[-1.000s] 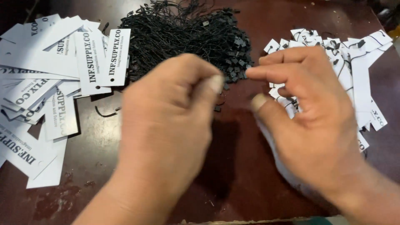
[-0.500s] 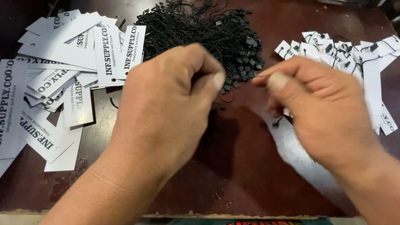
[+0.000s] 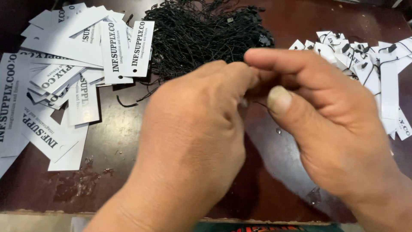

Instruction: Attaching brand tags to plastic fastener strings by threading them through holes and snapping the ends together.

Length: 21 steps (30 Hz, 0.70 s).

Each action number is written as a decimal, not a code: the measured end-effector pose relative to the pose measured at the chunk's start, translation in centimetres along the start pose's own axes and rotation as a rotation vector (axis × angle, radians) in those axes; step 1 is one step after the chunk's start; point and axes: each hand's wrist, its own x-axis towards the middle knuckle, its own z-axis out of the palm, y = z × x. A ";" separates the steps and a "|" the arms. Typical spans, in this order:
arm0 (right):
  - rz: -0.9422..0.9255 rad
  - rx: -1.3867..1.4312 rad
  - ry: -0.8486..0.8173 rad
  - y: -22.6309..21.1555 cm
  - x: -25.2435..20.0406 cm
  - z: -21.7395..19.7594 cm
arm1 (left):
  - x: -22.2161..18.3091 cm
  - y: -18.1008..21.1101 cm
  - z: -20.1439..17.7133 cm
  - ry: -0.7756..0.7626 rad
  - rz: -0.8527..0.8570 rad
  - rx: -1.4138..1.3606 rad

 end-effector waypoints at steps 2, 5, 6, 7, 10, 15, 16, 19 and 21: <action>0.187 0.050 -0.012 0.1 0.6 0.5 | 0.1 0.7 -0.2 -0.088 -0.309 -0.145; 0.354 0.567 -0.024 2.7 0.2 0.7 | 1.2 1.5 -1.3 -0.243 -0.791 -0.225; 0.356 0.568 -0.025 2.6 0.2 0.9 | 1.2 1.3 -1.3 -0.244 -0.793 -0.225; 0.423 0.441 0.022 2.4 0.3 1.1 | 1.2 1.2 -1.3 -0.230 -0.848 -0.271; 0.410 0.158 0.037 1.6 0.2 1.5 | 1.3 1.0 -1.5 -0.228 -0.921 -0.332; 0.208 -0.043 -0.040 2.3 0.1 1.1 | 1.6 0.8 -1.9 -0.319 -0.968 -0.363; 0.188 -0.023 -0.063 2.5 0.2 1.1 | 1.5 0.6 -1.8 -0.354 -0.922 -0.349; 0.148 -0.014 -0.105 3.2 0.2 0.9 | 1.8 0.7 -2.3 -0.458 -0.900 -0.309; 0.125 -0.025 -0.127 3.5 0.3 0.9 | 1.9 0.6 -2.5 -0.525 -0.925 -0.282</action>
